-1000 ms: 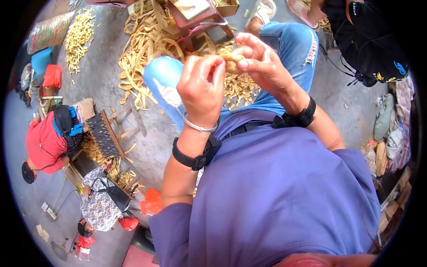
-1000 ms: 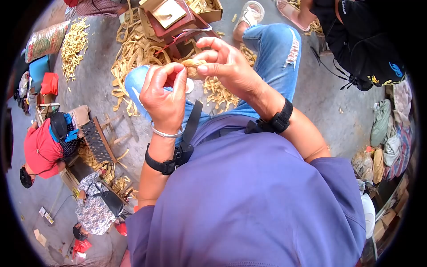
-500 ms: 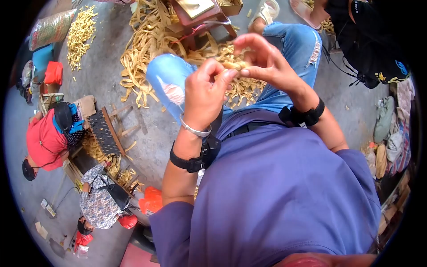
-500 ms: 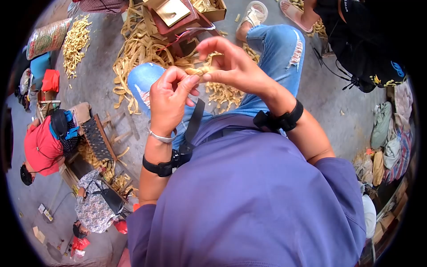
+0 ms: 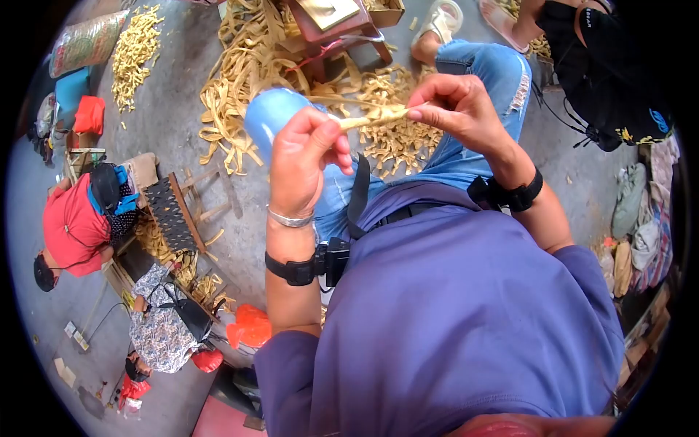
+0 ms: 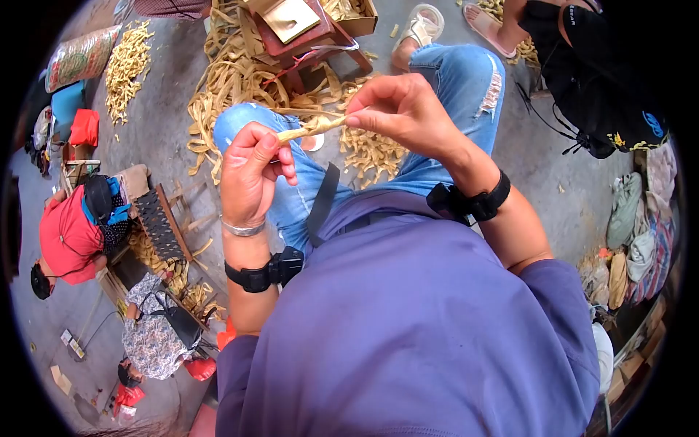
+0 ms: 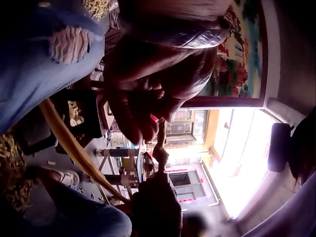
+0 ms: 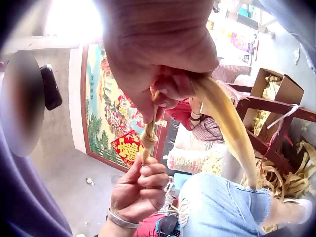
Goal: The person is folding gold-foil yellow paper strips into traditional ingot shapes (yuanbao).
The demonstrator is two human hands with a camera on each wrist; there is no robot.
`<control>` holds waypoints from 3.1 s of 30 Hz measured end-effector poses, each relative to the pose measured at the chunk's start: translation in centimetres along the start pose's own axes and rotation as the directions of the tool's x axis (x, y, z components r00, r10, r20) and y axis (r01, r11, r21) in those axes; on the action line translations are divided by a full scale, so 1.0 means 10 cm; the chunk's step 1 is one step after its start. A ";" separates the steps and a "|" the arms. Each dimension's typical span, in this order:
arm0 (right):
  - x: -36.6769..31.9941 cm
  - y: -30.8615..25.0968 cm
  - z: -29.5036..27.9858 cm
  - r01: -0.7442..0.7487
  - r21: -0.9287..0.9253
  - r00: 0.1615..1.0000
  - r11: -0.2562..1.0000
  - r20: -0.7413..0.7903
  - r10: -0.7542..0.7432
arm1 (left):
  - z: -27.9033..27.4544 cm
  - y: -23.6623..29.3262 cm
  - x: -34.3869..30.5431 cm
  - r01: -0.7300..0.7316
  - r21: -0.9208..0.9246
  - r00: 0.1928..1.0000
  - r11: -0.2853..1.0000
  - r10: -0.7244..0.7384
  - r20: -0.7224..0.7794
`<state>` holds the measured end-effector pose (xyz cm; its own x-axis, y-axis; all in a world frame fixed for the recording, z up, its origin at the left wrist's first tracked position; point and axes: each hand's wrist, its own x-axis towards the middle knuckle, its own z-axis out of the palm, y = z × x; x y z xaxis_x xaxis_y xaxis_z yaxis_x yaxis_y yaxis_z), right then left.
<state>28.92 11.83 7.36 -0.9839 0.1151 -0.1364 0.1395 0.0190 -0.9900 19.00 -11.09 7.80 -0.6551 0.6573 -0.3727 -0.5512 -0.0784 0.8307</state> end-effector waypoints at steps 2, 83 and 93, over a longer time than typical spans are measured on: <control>0.00 -0.04 0.03 0.060 -0.055 0.998 0.997 -0.012 -0.061 | 0.02 0.03 0.04 -0.122 0.191 0.989 0.974 0.136 -0.062; 2.11 0.43 -0.42 -0.111 -0.045 0.989 0.993 -0.103 0.106 | -0.26 0.09 2.05 -0.159 -0.112 0.974 0.981 0.137 -0.182; 2.33 0.53 -0.35 -0.150 -0.062 0.975 0.987 -0.174 0.137 | -0.45 0.03 2.31 -0.174 -0.089 0.949 0.981 0.143 -0.280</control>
<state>7.09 18.07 -0.93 -0.9208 0.2881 -0.2630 0.2923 0.0631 -0.9542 1.37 0.71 -2.42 -0.8454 0.4032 -0.3505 -0.4724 -0.2579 0.8428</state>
